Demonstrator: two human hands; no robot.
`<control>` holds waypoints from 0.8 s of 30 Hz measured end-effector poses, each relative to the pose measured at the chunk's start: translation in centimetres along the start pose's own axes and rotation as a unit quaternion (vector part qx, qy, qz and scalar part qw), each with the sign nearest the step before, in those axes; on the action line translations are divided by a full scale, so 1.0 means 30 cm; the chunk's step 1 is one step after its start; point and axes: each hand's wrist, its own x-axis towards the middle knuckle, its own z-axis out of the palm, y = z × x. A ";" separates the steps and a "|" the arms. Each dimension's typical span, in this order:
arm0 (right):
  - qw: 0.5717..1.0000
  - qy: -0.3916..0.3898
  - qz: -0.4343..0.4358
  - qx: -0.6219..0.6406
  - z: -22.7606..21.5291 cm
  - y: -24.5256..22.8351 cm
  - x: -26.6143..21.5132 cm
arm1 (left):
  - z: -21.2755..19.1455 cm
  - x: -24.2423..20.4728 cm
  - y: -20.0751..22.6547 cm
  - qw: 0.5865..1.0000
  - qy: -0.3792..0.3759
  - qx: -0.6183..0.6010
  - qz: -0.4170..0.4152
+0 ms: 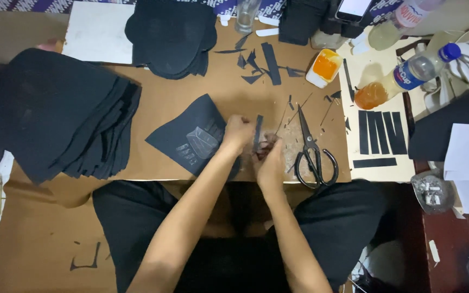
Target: Cutting thin strips of black leather and arranging them on a larger leather component.
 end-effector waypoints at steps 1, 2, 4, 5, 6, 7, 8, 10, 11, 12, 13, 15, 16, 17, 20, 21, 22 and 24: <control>1.000 0.001 0.001 0.000 -0.003 -0.001 -0.005 | 0.003 -0.008 0.031 1.000 -0.001 0.001 0.000; 1.000 0.005 -0.003 0.000 -0.006 -0.001 -0.010 | 0.006 -0.017 0.063 1.000 -0.020 0.015 -0.017; 1.000 0.010 -0.007 0.002 -0.010 -0.003 -0.018 | 0.012 -0.021 0.095 0.998 -0.038 0.031 -0.033; 1.000 0.016 -0.016 0.003 -0.012 -0.002 -0.021 | 0.020 -0.019 0.093 0.994 -0.050 0.094 -0.033; 0.999 0.021 -0.024 0.003 -0.016 -0.001 -0.026 | 0.027 -0.018 0.091 0.985 -0.062 0.157 -0.032; 0.999 0.023 -0.024 0.005 0.008 0.033 -0.003 | 0.011 -0.049 0.125 0.985 -0.062 0.159 -0.031; 0.998 0.018 -0.013 0.058 0.031 0.067 0.019 | -0.004 -0.080 0.160 0.978 -0.068 0.199 -0.011; 0.994 0.015 0.000 0.112 0.027 0.095 0.024 | -0.054 -0.145 0.211 0.967 -0.076 0.241 0.009; 0.989 0.040 -0.001 0.142 -0.001 0.086 0.011 | -0.088 -0.174 0.232 0.971 -0.092 0.210 0.060; 0.983 0.064 -0.002 0.171 -0.028 0.078 -0.002 | -0.123 -0.202 0.252 0.972 -0.108 0.178 0.111; 0.983 0.064 0.000 0.171 -0.076 0.051 -0.019 | -0.143 -0.235 0.282 0.972 -0.109 0.179 0.109; 0.983 0.025 -0.030 0.178 -0.171 -0.002 -0.052 | -0.185 -0.299 0.339 0.982 -0.123 0.113 0.084; 0.984 0.024 -0.027 0.177 -0.187 -0.017 -0.062 | -0.189 -0.317 0.336 0.982 -0.124 0.113 0.081; 0.983 -0.021 -0.024 0.180 -0.207 -0.036 -0.064 | -0.190 -0.327 0.343 0.985 -0.130 0.078 0.083; 0.976 -0.062 -0.032 0.205 -0.199 0.020 -0.057 | -0.210 -0.394 0.460 0.988 -0.142 -0.020 0.062; 0.971 -0.059 -0.046 0.227 -0.184 0.054 -0.047 | -0.221 -0.418 0.518 0.985 -0.145 -0.083 0.043; 0.971 -0.060 -0.047 0.226 -0.208 0.023 -0.073 | -0.220 -0.393 0.502 0.985 -0.144 -0.084 0.043; 0.957 -0.086 -0.015 0.275 -0.255 -0.042 -0.117 | -0.220 -0.338 0.474 0.974 -0.144 -0.084 0.156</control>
